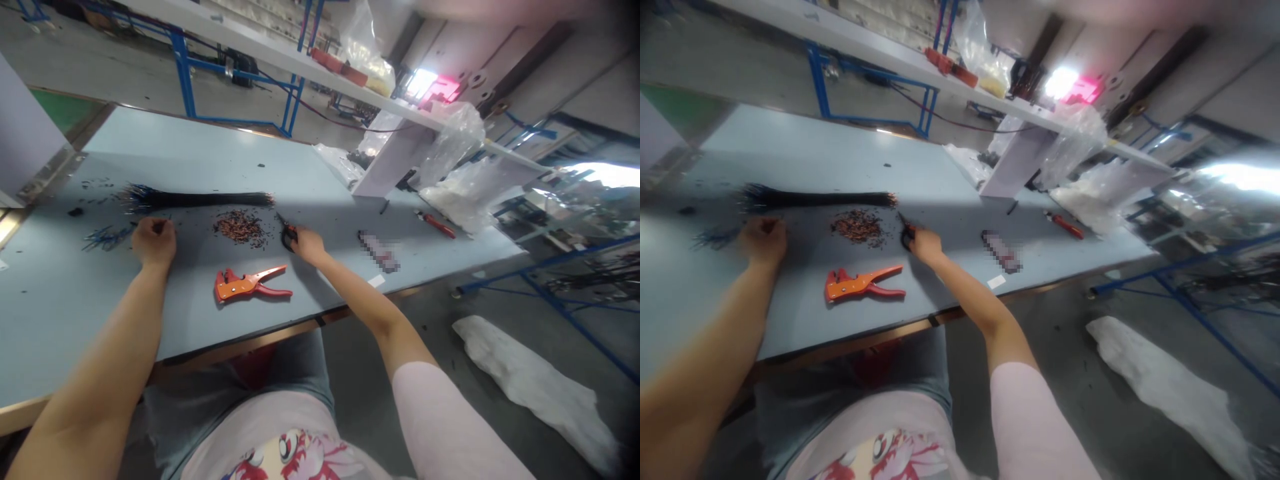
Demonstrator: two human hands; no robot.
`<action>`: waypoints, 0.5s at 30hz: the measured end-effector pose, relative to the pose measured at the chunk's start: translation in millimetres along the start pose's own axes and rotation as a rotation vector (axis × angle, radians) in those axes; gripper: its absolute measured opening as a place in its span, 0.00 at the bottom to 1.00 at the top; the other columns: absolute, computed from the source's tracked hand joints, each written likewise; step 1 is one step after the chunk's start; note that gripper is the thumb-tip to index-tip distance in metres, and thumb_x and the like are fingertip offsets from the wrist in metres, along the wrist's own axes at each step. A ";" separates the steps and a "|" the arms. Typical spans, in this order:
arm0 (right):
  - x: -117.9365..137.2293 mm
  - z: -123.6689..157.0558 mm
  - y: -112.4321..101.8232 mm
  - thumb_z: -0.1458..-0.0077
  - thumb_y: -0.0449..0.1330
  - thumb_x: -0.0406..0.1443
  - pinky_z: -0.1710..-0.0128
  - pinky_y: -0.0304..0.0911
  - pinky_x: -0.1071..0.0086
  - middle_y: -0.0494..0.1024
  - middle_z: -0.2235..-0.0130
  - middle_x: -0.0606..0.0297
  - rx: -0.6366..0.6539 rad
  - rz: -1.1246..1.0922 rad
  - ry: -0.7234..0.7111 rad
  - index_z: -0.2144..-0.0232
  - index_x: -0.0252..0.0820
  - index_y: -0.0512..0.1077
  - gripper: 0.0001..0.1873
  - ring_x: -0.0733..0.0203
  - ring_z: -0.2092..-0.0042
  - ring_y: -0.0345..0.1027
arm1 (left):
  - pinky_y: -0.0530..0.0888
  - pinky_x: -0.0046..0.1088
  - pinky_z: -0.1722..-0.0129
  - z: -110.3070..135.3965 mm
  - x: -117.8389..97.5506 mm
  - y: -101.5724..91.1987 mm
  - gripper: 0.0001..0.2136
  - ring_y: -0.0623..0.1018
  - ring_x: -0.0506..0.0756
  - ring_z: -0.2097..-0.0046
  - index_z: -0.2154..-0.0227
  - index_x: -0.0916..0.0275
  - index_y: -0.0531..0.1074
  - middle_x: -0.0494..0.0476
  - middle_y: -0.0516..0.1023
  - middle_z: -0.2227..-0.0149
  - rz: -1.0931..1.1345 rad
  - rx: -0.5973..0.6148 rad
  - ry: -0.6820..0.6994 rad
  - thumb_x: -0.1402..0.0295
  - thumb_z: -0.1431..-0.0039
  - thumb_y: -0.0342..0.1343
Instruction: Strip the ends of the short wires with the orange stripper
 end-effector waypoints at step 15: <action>-138.3 -3.0 -48.0 0.44 0.55 0.32 0.56 0.65 0.59 0.77 0.56 0.41 0.062 0.294 0.390 0.56 0.30 0.75 0.15 0.42 0.52 0.72 | 0.70 0.33 0.56 -1.8 8.1 6.2 0.09 0.73 0.54 0.63 0.64 0.67 0.74 0.55 0.74 0.68 -0.022 -0.071 -0.011 0.69 0.45 0.54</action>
Point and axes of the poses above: each hand's wrist, its own z-axis away from the middle knuckle, its own y-axis out of the palm, x = y × z, the point moved 7 cm from there along -z, towards the middle knuckle
